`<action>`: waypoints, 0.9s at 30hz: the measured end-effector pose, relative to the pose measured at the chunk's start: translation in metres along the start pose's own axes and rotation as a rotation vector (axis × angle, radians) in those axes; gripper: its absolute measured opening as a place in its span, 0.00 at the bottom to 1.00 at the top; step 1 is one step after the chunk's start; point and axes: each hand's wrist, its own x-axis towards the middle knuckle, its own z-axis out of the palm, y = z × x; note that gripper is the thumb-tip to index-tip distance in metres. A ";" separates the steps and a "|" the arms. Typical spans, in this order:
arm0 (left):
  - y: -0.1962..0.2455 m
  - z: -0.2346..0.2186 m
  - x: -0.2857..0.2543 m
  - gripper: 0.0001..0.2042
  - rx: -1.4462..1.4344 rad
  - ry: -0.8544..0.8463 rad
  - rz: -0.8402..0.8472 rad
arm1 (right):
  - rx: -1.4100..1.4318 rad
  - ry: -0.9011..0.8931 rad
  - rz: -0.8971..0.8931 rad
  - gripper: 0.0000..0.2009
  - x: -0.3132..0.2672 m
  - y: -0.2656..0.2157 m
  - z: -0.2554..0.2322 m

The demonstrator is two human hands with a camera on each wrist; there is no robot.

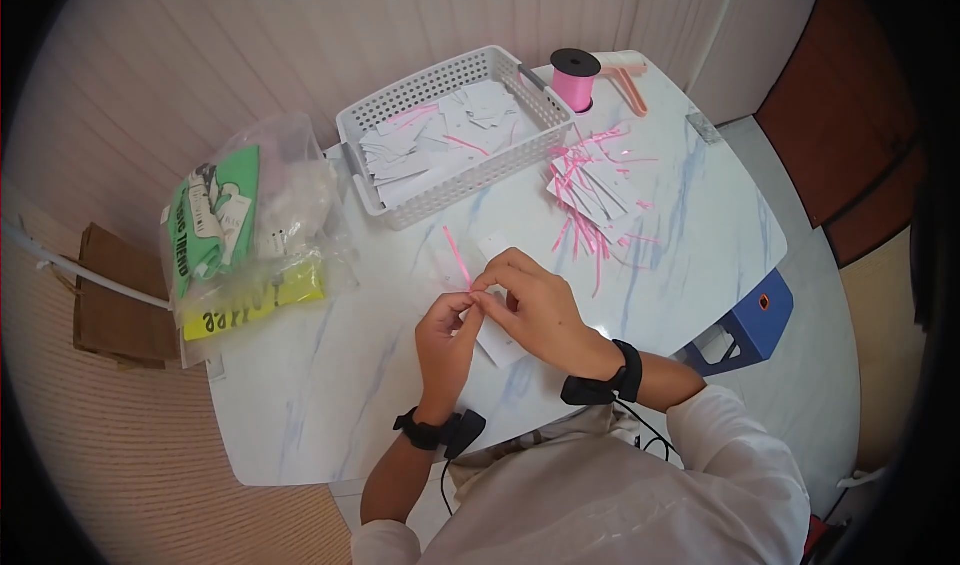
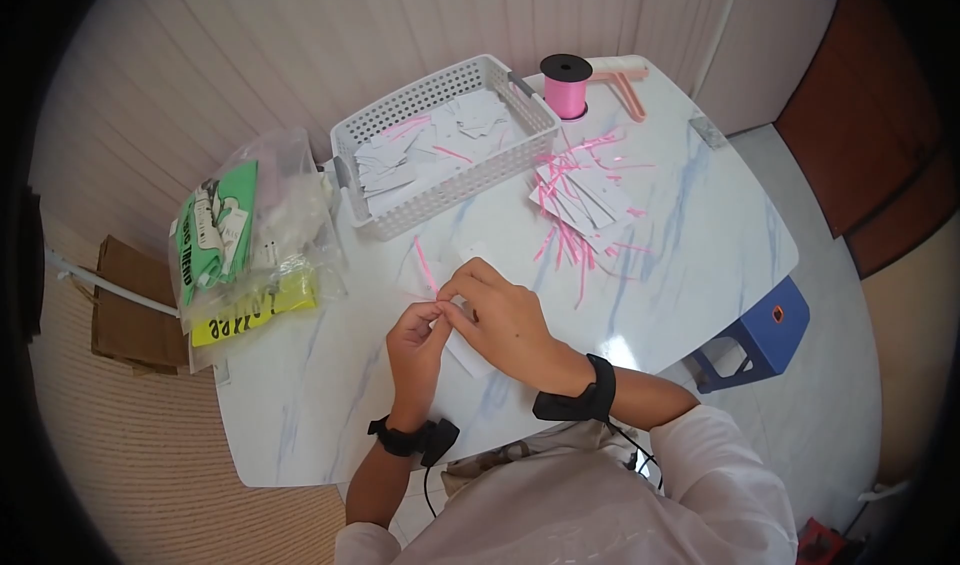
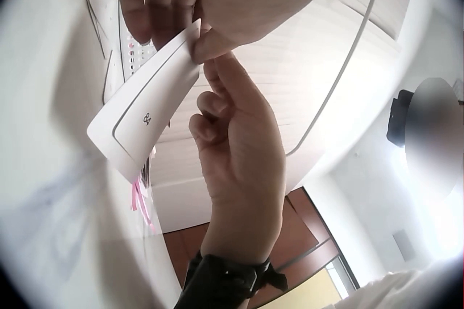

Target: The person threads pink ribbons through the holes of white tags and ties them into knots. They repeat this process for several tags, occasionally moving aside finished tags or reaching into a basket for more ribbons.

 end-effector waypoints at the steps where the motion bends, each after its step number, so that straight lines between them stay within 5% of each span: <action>1: 0.000 0.000 0.000 0.05 0.017 -0.013 0.001 | 0.017 -0.004 -0.006 0.06 0.000 0.000 0.001; 5: 0.004 -0.003 0.000 0.05 -0.055 -0.032 -0.055 | 0.165 0.026 0.008 0.04 0.000 -0.004 0.003; 7: 0.011 -0.003 0.003 0.05 -0.381 -0.023 -0.296 | 0.362 -0.105 0.263 0.04 -0.001 -0.004 -0.002; 10: 0.000 -0.010 0.004 0.06 -0.556 -0.070 -0.332 | 0.354 -0.165 0.235 0.04 -0.004 -0.012 -0.001; 14: 0.007 -0.007 0.003 0.05 -0.478 -0.045 -0.344 | 0.280 -0.032 0.084 0.05 -0.005 -0.004 0.009; 16: 0.010 -0.005 0.002 0.05 -0.084 0.003 -0.159 | 0.318 -0.018 0.191 0.04 -0.004 0.002 0.010; 19: 0.017 0.000 0.000 0.06 -0.082 0.076 -0.034 | 0.294 -0.009 0.211 0.05 -0.003 0.004 0.007; 27: 0.024 -0.004 -0.004 0.08 -0.108 0.059 -0.096 | 0.207 0.002 0.198 0.05 -0.003 0.009 0.006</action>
